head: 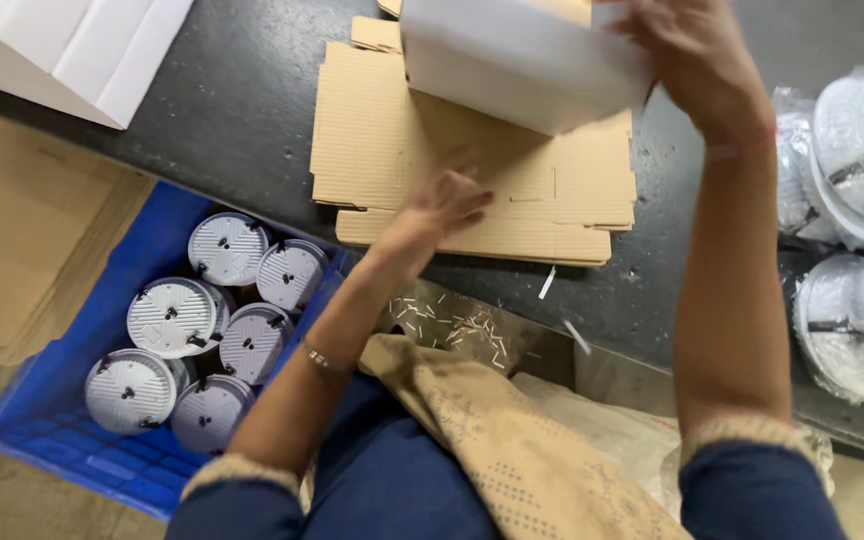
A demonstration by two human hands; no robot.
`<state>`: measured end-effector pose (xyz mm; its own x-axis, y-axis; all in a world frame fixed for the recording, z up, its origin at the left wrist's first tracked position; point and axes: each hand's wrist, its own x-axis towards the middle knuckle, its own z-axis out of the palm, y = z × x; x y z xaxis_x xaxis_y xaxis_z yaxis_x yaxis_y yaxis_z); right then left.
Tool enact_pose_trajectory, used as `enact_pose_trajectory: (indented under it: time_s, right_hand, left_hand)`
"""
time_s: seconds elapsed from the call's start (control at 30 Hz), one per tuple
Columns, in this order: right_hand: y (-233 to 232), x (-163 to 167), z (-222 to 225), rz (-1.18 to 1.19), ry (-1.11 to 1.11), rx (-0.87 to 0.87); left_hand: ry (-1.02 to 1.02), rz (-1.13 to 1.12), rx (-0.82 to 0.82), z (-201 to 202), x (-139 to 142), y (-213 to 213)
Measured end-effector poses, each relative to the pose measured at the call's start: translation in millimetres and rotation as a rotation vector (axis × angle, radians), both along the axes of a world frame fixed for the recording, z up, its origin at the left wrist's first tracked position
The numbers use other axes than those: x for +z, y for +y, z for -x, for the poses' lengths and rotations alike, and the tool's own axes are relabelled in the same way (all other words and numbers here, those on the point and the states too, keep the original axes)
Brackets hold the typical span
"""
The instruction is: The person folds a flat white cardboard box into shape, inserts it into a brown corrugated carton, and presses the flaps closed. They then place a plastic-wrapped round light fixture into the assembled box, fold the lid shut, and set the finished box aside, repeating the cycle.
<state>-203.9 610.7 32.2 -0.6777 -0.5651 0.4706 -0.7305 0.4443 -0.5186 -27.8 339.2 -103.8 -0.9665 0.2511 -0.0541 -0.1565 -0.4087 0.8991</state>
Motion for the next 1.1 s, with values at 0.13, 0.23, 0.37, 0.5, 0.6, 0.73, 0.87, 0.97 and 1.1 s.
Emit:
enact_pose_trajectory:
  time_s: [0.13,0.23,0.37,0.5,0.6,0.73,0.87,0.97,1.1]
  right_hand:
    - [43,-56,-48,0.453,-0.475,-0.344]
    - [42,-119,-77,0.319,-0.857,-0.458]
    - [15,-153,-123,0.458,-1.205,-0.469]
    - [-59,-127,-127,0.815,-1.246,-0.204]
    - [-129,-96,-108,0.946,-1.276,-0.077]
    - [-244,-61,-67,1.007,-1.259,0.291]
    - [-377,-33,-21,0.874,-1.283,0.380]
    - [-459,-30,9,0.708,-1.404,0.294]
    - [-496,-61,23,0.409,-1.267,0.244]
  left_hand:
    - [-0.178,-0.746,0.210,-28,4,-20]
    - [-0.432,-0.321,0.473,-31,-2,-19]
    - [-0.413,-0.204,0.576,-28,-7,-19]
    - [-0.233,-0.081,0.558,-20,14,-62]
    - [-0.116,-0.111,0.654,-10,39,-114]
    - [0.079,-0.096,1.066,-5,59,-181]
    - [0.401,0.522,1.336,-5,66,-231]
    - [0.523,1.032,1.395,15,69,-273]
    - [0.480,1.254,1.420,48,62,-328]
